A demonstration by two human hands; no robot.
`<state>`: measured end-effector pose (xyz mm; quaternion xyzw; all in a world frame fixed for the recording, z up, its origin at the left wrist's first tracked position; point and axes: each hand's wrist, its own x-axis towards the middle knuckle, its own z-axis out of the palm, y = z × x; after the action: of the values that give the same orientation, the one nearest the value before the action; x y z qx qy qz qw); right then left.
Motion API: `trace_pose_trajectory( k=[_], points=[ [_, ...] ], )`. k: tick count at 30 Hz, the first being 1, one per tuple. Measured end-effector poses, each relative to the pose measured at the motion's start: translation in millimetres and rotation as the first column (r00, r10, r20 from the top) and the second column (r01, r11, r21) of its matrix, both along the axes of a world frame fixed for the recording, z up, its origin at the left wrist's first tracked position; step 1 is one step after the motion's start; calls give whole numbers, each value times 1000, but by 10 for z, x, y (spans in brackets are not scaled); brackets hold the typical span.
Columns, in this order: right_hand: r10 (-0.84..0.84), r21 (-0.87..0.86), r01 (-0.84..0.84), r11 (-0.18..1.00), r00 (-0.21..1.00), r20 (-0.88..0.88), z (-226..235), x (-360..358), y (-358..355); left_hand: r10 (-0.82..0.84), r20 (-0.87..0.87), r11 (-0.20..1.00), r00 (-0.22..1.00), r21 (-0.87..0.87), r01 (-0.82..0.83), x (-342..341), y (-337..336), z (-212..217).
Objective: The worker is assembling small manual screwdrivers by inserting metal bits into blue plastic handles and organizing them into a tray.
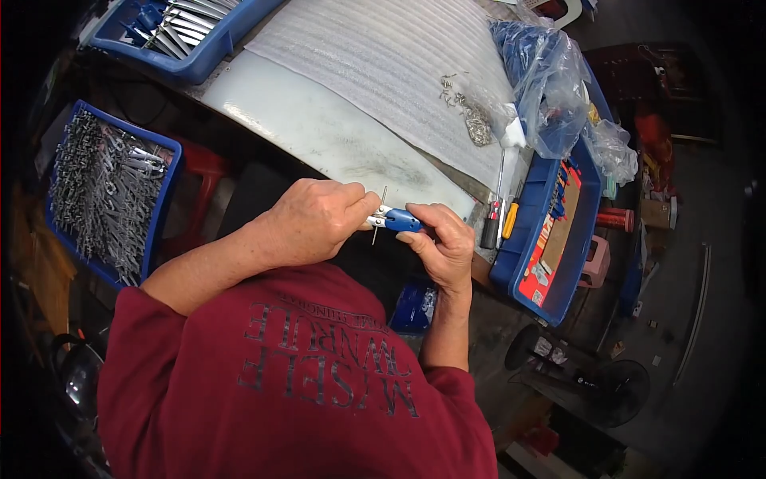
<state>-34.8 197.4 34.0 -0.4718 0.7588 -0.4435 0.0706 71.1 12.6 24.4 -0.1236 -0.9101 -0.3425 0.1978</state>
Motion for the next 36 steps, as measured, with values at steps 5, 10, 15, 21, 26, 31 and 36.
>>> trace_pose_trajectory(
  k=[5,10,15,21,26,31,36],
  points=[
    [-10,0,10,1000,1000,7,-2,0,-7,4,1,1000,1000,-23,-4,-9,-8,1],
    [-39,31,38,999,999,29,4,16,-5,9,-2,999,1000,-34,-9,-11,-12,-14],
    [-79,46,75,996,994,80,3,31,-35,18,-14,998,1000,-52,-18,-24,-35,-23],
    [-55,45,54,997,998,12,-3,23,-61,19,-5,999,1000,-48,-19,-23,-40,-42],
    [-95,15,94,995,995,29,-29,54,-84,46,12,998,999,-47,-45,-15,-12,-30],
    [-99,13,98,995,995,29,-62,57,-77,48,18,998,999,-47,-47,-20,-18,-30],
    [-57,5,57,998,998,20,-33,12,-73,21,15,999,1000,-34,-20,-25,-47,-12]
  ],
)
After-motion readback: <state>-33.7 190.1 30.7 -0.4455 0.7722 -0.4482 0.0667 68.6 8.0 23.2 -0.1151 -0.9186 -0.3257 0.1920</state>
